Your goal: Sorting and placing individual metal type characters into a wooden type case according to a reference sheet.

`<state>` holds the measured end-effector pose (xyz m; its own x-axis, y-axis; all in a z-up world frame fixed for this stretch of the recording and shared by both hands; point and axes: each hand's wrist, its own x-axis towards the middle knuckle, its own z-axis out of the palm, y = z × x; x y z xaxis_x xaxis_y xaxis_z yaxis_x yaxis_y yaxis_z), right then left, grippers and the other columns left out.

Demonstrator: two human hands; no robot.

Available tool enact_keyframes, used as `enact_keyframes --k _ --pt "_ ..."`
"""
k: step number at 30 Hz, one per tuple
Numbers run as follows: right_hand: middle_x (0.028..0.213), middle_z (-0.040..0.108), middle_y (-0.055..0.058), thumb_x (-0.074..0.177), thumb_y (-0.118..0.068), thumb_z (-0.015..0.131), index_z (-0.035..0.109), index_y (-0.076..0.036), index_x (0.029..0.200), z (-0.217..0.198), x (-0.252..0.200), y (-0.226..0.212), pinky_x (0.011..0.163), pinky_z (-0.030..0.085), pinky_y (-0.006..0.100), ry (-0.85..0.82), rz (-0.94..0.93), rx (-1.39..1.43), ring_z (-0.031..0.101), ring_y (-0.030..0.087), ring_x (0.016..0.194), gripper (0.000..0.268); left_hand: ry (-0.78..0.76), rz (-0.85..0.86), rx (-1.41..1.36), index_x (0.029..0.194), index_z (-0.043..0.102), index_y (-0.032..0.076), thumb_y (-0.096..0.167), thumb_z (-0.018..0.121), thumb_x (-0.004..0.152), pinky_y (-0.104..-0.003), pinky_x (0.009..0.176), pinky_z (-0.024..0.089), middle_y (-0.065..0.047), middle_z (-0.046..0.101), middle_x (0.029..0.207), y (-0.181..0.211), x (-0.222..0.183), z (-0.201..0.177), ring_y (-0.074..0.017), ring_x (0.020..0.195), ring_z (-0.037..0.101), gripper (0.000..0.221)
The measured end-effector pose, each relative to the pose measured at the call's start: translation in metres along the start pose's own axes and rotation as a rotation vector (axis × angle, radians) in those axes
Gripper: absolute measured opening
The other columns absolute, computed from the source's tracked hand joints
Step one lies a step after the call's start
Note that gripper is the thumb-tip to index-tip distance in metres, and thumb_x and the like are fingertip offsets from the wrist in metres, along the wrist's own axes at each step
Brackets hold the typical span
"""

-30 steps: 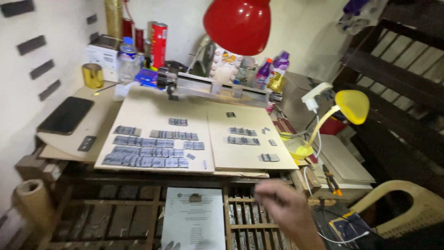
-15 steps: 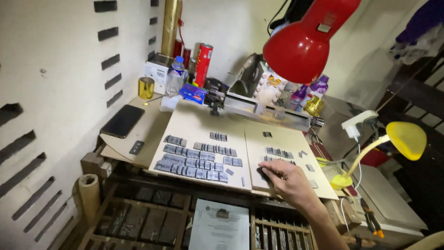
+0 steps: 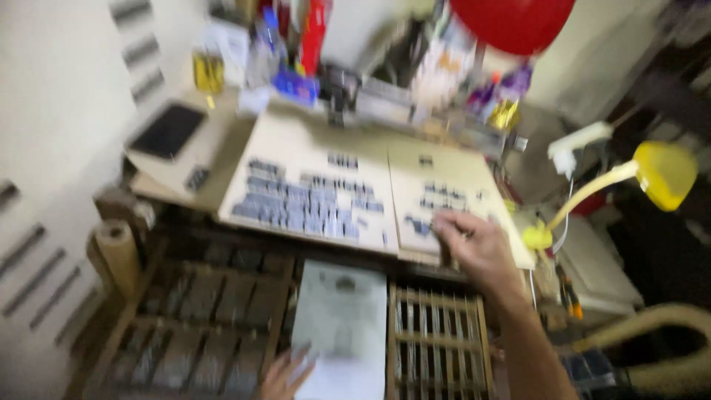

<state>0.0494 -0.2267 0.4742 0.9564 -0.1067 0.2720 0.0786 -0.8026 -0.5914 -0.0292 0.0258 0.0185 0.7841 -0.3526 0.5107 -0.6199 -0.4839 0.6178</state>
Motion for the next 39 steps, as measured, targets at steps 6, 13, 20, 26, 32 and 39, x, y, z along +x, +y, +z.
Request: enact_keyframes --k 6,13,20,26,32,39 --pt "0.124 0.071 0.027 0.107 -0.005 0.057 0.067 0.008 0.129 -0.003 -0.034 0.005 0.073 0.057 0.032 0.127 -0.333 -0.103 0.072 0.029 0.094 0.027 0.026 0.009 0.006 0.137 0.065 0.014 0.023 0.073 0.079 -0.055 0.11 0.049 -0.012 0.059 0.146 0.055 0.024 -0.04 -0.0394 0.14 0.048 0.059" --pt "0.102 0.076 0.022 0.099 -0.008 0.063 0.072 0.006 0.106 0.034 -0.124 0.088 0.081 0.068 0.029 0.099 -0.285 0.069 0.079 0.027 0.093 0.018 0.069 0.08 0.052 0.135 0.065 0.018 0.02 0.073 0.077 -0.058 0.106 0.052 -0.015 0.061 0.145 0.057 0.028 -0.04 -0.0416 0.141 0.05 0.058" --pt "0.108 0.082 0.013 0.092 -0.028 0.069 0.078 -0.006 0.116 0.144 -0.195 0.244 0.079 0.067 0.033 0.032 0.508 0.249 0.076 0.022 0.094 0.034 0.054 0.102 0.052 0.136 0.064 0.013 0.027 0.072 0.078 -0.061 0.106 0.051 -0.016 0.061 0.144 0.062 0.026 -0.044 -0.0439 0.138 0.051 0.06" --pt "0.09 0.075 0.011 0.1 -0.02 0.064 0.073 -0.002 0.122 0.182 -0.212 0.295 0.069 0.062 0.03 0.28 0.484 0.321 0.07 0.02 0.081 0.03 -0.013 0.051 -0.047 0.147 0.055 0.011 0.034 0.074 0.08 -0.064 0.114 0.044 -0.018 0.053 0.153 0.058 0.011 -0.054 -0.044 0.144 0.046 0.073" --pt "0.111 0.077 0.017 0.099 -0.022 0.064 0.072 0.0 0.122 0.189 -0.213 0.304 0.086 0.064 0.034 0.289 0.46 0.227 0.074 0.025 0.099 0.033 0.009 -0.206 0.184 0.148 0.053 0.016 0.039 0.068 0.087 -0.058 0.121 0.039 -0.01 0.054 0.155 0.026 -0.027 -0.072 -0.029 0.147 0.047 0.067" --pt "0.105 0.079 0.013 0.099 -0.022 0.066 0.075 -0.002 0.118 0.189 -0.211 0.299 0.081 0.064 0.03 0.286 0.448 0.196 0.075 0.021 0.092 0.029 0.091 -0.156 0.348 0.142 0.061 0.015 0.03 0.066 0.094 -0.048 0.117 0.044 -0.006 0.062 0.145 0.013 -0.039 -0.07 -0.0281 0.139 0.056 0.05"
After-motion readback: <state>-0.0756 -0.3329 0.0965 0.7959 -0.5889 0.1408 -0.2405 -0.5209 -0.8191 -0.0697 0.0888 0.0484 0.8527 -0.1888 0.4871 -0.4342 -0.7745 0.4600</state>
